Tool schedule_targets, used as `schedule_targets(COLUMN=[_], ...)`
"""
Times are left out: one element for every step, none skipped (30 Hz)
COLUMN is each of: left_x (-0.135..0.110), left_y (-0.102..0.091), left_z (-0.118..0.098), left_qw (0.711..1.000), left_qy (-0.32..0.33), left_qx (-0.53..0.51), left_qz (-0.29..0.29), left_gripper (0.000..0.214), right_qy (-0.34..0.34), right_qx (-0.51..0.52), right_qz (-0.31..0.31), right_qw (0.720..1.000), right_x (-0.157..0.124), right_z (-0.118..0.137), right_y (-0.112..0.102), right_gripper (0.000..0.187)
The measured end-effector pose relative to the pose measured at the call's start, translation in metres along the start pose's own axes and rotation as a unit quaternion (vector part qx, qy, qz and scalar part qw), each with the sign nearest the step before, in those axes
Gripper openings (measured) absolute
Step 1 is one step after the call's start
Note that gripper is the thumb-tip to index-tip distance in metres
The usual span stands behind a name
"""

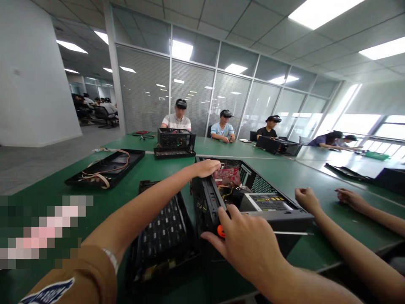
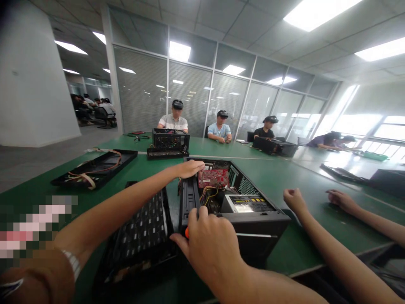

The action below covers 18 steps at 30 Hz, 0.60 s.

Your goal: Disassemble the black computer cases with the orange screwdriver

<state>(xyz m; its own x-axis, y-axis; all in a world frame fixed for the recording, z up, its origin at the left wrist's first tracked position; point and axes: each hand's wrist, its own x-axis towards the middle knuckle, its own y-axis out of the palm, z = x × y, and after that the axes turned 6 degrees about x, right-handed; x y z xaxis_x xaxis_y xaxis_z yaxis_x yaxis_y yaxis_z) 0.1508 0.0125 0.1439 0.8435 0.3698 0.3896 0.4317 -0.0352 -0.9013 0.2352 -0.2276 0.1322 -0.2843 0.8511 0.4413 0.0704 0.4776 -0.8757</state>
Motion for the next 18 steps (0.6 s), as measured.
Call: schedule_targets(left_x=[0.005, 0.007, 0.007, 0.006, 0.004, 0.001, -0.002, -0.006, -0.01, -0.014, -0.018, -0.023, -0.027, -0.032, -0.036, -0.04, -0.044, -0.048], left_y=[0.002, 0.004, 0.004, 0.003, 0.001, -0.002, -0.005, -0.008, -0.012, -0.015, -0.018, -0.02, -0.022, -0.024, -0.026, -0.027, -0.028, -0.029], left_z=[-0.001, 0.0, 0.0, 0.001, 0.002, 0.004, 0.005, 0.007, 0.009, 0.012, 0.015, 0.019, 0.022, 0.027, 0.031, 0.036, 0.041, 0.046], left_qw=[1.0, 0.999, 0.999, 0.999, 0.998, 0.997, 0.996, 0.994, 0.993, 0.991, 0.988, 0.986, 0.982, 0.978, 0.974, 0.97, 0.964, 0.958], left_qy=[0.0, 0.0, 0.003, 0.007, 0.011, 0.013, 0.013, 0.009, 0.003, -0.004, -0.013, -0.022, -0.032, -0.046, -0.066, -0.09, -0.116, -0.141], left_qx=[0.003, 0.008, 0.016, 0.029, 0.045, 0.061, 0.074, 0.086, 0.099, 0.113, 0.128, 0.145, 0.163, 0.179, 0.195, 0.21, 0.225, 0.238], left_qz=[0.022, 0.037, 0.044, 0.046, 0.046, 0.049, 0.055, 0.062, 0.069, 0.074, 0.079, 0.084, 0.088, 0.091, 0.092, 0.088, 0.082, 0.074], left_gripper=[0.035, 0.034, 0.033, 0.032, 0.032, 0.031, 0.03, 0.03, 0.03, 0.029, 0.03, 0.03, 0.03, 0.03, 0.03, 0.03, 0.031, 0.032], right_qy=[0.02, 0.027, 0.025, 0.02, 0.016, 0.012, 0.008, 0.002, -0.006, -0.013, -0.017, -0.019, -0.018, -0.014, -0.007, -0.001, 0.005, 0.012], right_qx=[-0.006, -0.007, -0.005, -0.001, 0.003, 0.009, 0.016, 0.025, 0.035, 0.045, 0.054, 0.06, 0.065, 0.067, 0.066, 0.065, 0.066, 0.068], right_qz=[-0.003, -0.003, -0.003, -0.002, 0.0, 0.002, 0.005, 0.007, 0.01, 0.011, 0.008, 0.004, 0.0, -0.005, -0.008, -0.01, -0.012, -0.015], right_qw=[1.0, 1.0, 1.0, 1.0, 1.0, 1.0, 1.0, 1.0, 0.999, 0.999, 0.998, 0.998, 0.998, 0.998, 0.998, 0.998, 0.998, 0.997], right_x=[-0.003, -0.005, -0.007, -0.008, -0.01, -0.011, -0.012, -0.013, -0.014, -0.013, -0.013, -0.011, -0.008, -0.004, 0.001, 0.006, 0.013, 0.021], right_z=[0.005, 0.007, 0.006, 0.003, -0.003, -0.011, -0.019, -0.028, -0.038, -0.047, -0.057, -0.066, -0.075, -0.083, -0.091, -0.097, -0.103, -0.107], right_y=[0.001, 0.001, 0.001, 0.0, -0.001, -0.001, -0.002, -0.002, -0.001, 0.002, 0.005, 0.01, 0.016, 0.022, 0.029, 0.036, 0.044, 0.051], right_gripper=[0.054, 0.053, 0.052, 0.051, 0.051, 0.05, 0.049, 0.047, 0.045, 0.043, 0.041, 0.04, 0.04, 0.04, 0.04, 0.04, 0.039, 0.039])
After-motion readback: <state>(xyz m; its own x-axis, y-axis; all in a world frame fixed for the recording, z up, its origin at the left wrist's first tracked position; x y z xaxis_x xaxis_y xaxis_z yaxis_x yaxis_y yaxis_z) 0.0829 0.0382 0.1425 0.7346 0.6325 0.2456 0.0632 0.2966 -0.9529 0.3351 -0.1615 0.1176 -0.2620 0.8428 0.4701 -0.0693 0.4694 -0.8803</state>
